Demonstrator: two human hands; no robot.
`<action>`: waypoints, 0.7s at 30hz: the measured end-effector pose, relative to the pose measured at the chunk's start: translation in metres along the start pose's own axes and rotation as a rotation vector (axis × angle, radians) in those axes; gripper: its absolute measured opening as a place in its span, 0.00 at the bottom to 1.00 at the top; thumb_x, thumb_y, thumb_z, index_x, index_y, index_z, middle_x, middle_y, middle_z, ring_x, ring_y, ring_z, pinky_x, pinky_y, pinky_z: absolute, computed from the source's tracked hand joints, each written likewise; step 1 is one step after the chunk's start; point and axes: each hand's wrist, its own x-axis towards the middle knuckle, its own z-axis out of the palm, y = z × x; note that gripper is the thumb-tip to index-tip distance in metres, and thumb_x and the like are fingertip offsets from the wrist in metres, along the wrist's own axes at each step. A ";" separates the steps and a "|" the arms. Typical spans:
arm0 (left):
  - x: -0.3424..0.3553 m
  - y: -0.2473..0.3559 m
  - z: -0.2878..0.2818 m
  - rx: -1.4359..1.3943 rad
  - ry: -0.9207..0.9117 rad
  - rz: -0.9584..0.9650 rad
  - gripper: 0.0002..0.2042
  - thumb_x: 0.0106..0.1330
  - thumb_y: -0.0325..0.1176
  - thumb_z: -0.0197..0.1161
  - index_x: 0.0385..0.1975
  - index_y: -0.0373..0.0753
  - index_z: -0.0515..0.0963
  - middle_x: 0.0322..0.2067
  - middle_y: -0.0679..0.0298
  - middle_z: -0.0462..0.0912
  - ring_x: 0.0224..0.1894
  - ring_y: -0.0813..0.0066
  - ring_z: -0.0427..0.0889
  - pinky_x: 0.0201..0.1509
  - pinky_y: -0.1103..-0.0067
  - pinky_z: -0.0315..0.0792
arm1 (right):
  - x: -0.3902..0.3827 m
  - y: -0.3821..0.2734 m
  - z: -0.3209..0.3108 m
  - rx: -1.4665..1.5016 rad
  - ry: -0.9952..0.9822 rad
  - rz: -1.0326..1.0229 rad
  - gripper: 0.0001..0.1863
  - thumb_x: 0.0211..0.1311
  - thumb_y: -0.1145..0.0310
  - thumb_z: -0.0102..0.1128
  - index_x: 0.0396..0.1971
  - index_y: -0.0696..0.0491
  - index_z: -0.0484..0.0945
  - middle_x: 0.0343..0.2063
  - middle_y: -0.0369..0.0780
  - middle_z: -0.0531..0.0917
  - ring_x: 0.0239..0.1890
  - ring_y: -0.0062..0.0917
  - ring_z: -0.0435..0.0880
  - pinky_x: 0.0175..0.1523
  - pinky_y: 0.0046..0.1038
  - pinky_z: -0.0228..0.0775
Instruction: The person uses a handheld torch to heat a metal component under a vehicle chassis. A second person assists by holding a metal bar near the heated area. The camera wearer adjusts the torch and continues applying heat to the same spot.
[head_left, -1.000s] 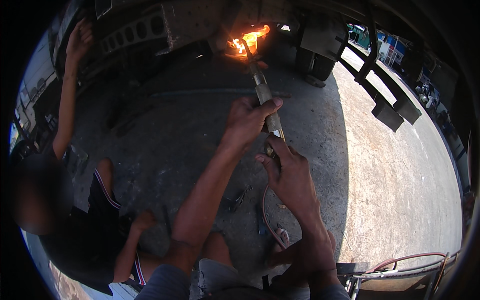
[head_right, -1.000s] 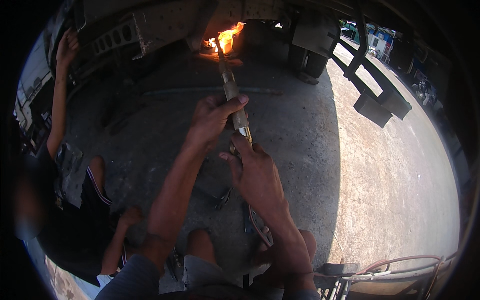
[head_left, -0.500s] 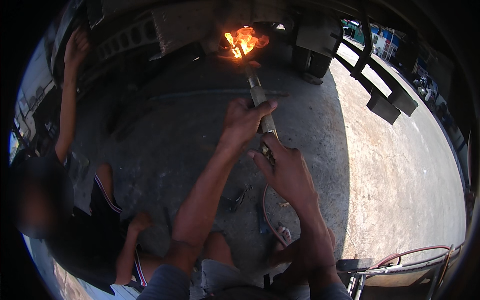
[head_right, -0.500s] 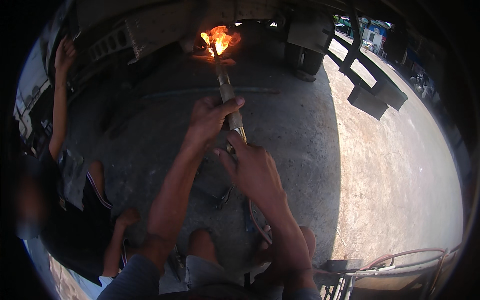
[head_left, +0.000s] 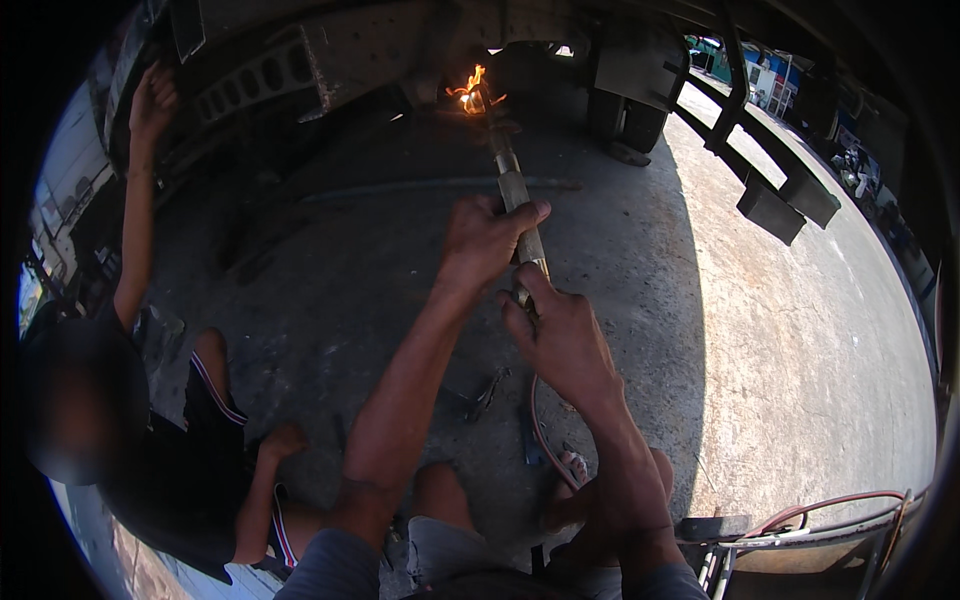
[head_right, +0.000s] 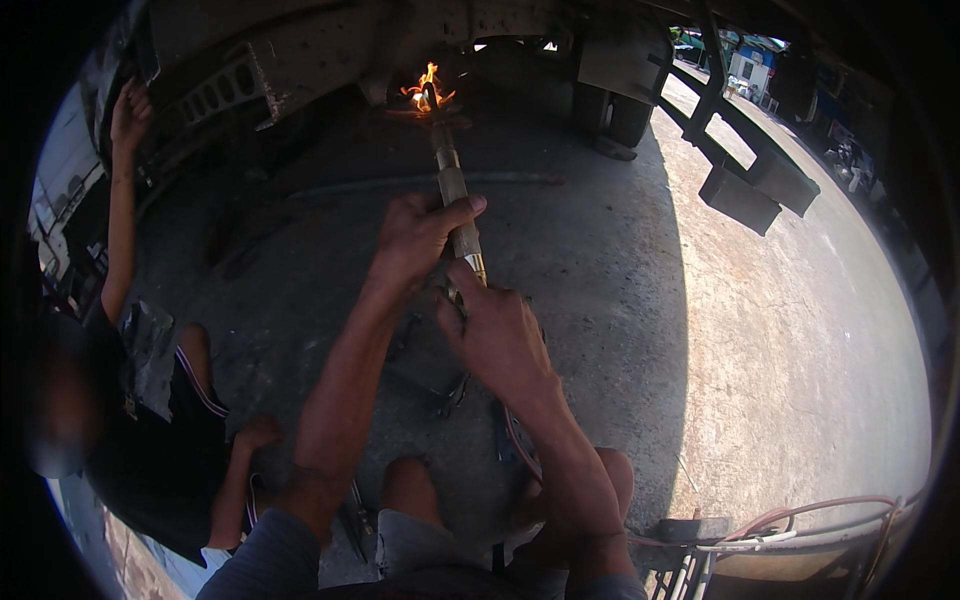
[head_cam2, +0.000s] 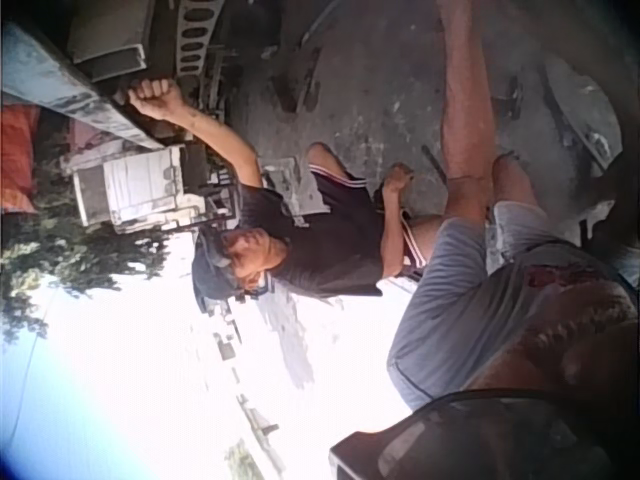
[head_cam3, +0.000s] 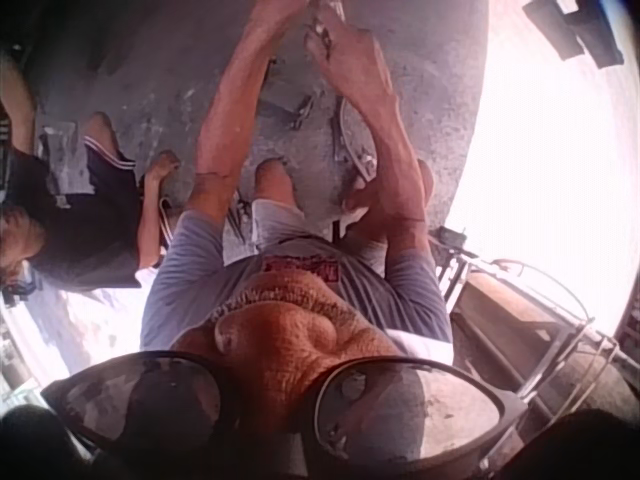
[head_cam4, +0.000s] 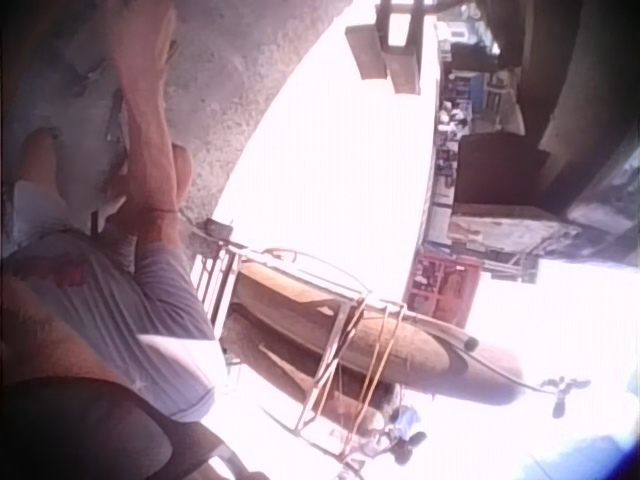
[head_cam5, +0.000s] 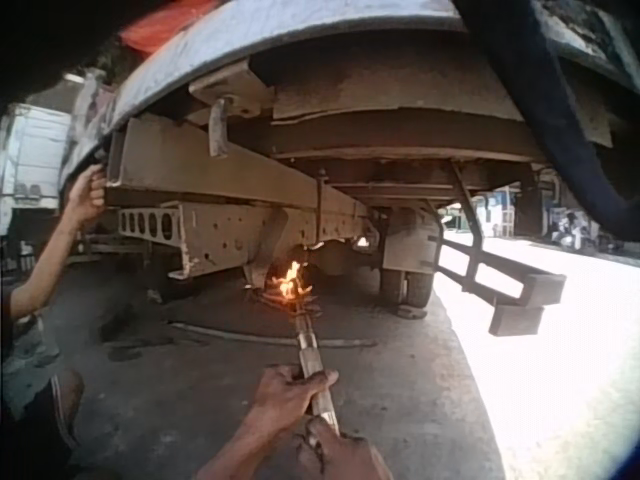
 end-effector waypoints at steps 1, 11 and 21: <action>0.000 0.001 0.000 -0.003 -0.001 0.006 0.20 0.62 0.44 0.80 0.25 0.29 0.85 0.22 0.61 0.84 0.22 0.76 0.81 0.26 0.71 0.72 | 0.000 0.000 0.000 0.010 0.004 0.000 0.15 0.75 0.62 0.66 0.53 0.52 0.75 0.23 0.51 0.84 0.29 0.48 0.91 0.34 0.44 0.76; -0.003 0.007 0.000 -0.028 -0.005 0.012 0.22 0.63 0.45 0.80 0.27 0.28 0.85 0.23 0.60 0.85 0.24 0.76 0.82 0.28 0.71 0.73 | -0.001 -0.007 -0.007 -0.056 0.009 0.006 0.15 0.74 0.62 0.67 0.51 0.52 0.76 0.25 0.51 0.85 0.32 0.50 0.91 0.36 0.45 0.77; -0.009 0.015 -0.001 -0.064 -0.038 -0.013 0.21 0.64 0.46 0.80 0.31 0.28 0.86 0.26 0.59 0.87 0.27 0.74 0.83 0.32 0.72 0.74 | -0.002 -0.012 -0.012 -0.042 -0.010 0.016 0.15 0.74 0.62 0.66 0.53 0.52 0.76 0.25 0.51 0.86 0.32 0.50 0.91 0.37 0.45 0.77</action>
